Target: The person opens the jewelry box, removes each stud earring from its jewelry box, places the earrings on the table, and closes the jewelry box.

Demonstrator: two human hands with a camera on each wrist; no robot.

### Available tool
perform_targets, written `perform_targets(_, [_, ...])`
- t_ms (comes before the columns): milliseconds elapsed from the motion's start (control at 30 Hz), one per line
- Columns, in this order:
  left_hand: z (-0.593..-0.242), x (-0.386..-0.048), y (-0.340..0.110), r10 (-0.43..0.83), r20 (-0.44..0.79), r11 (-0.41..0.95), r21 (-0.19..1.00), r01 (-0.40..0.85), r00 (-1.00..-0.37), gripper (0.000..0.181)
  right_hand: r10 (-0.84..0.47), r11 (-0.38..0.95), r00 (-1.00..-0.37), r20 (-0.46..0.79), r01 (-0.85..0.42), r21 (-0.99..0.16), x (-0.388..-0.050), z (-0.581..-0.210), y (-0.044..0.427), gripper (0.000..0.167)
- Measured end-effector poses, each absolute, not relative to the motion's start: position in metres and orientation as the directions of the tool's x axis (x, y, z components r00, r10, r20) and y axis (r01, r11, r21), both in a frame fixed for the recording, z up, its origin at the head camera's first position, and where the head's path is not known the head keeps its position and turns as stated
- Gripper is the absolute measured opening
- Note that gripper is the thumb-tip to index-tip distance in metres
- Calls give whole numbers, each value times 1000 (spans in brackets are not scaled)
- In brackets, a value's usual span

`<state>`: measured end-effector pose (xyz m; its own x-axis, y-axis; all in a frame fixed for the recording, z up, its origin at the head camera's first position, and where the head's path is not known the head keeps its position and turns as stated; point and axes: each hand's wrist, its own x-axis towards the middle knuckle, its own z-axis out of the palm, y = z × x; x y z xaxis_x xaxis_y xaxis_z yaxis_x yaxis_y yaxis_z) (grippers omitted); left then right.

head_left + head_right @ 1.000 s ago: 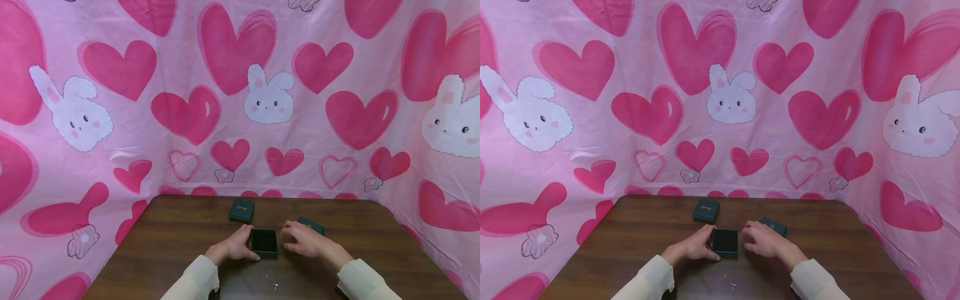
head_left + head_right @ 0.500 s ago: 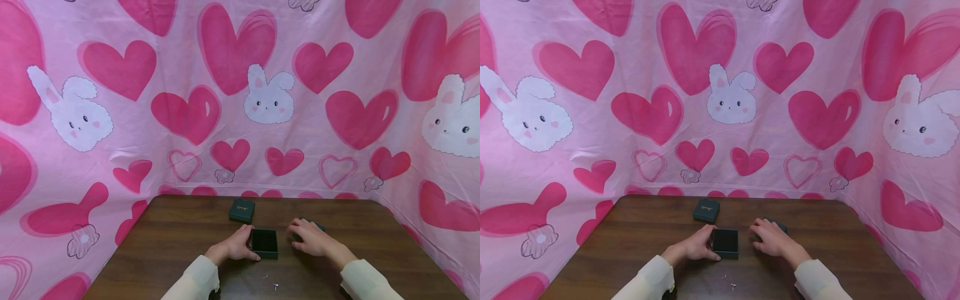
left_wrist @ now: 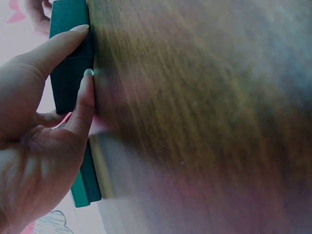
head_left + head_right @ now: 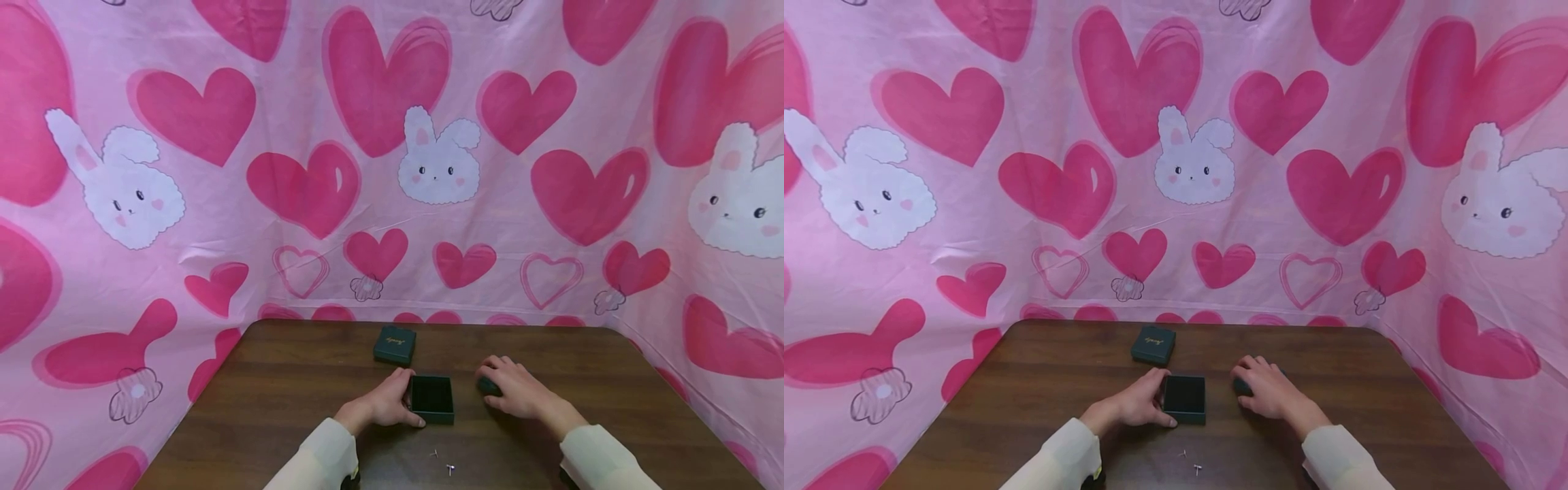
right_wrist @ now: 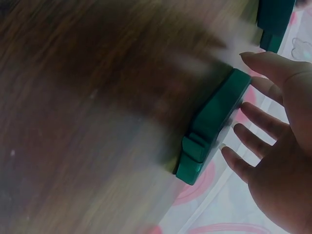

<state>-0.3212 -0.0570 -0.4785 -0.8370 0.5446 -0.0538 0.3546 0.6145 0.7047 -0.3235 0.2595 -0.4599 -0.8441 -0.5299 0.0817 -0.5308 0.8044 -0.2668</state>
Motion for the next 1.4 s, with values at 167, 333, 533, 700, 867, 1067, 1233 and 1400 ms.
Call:
perform_targets(167, [-479, -322, -57, 546, -45, 609, 707, 360, -837, 75, -521, 811, -847, 105, -529, -249, -324, -462, 263, 42])
perform_targets(333, [-479, -322, -57, 546, -49, 610, 708, 356, -837, 75, -488, 834, -868, 95, -496, -242, -325, -464, 267, 47])
perform_targets(533, [-479, -321, -57, 541, -59, 612, 711, 345, -839, 77, -461, 852, -882, 97, -471, -227, -326, -466, 269, 54])
perform_targets(700, [-480, -322, -57, 540, -55, 616, 706, 349, -840, 77, -453, 861, -887, 96, -462, -213, -326, -465, 272, 57])
perform_targets(867, [-480, -322, -56, 539, -56, 616, 707, 348, -841, 76, -434, 872, -897, 87, -443, -211, -325, -465, 275, 61])
perform_targets(1067, [-479, -322, -56, 543, -48, 613, 705, 357, -839, 73, -417, 878, -905, 84, -425, -221, -326, -467, 278, 63])
perform_targets(1233, [-478, -322, -56, 541, -48, 620, 697, 360, -840, 74, -412, 878, -908, 78, -419, -233, -328, -467, 280, 64])
perform_targets(1400, [-478, -321, -56, 540, -53, 624, 695, 357, -840, 76, -403, 881, -913, 68, -407, -243, -329, -468, 281, 66])
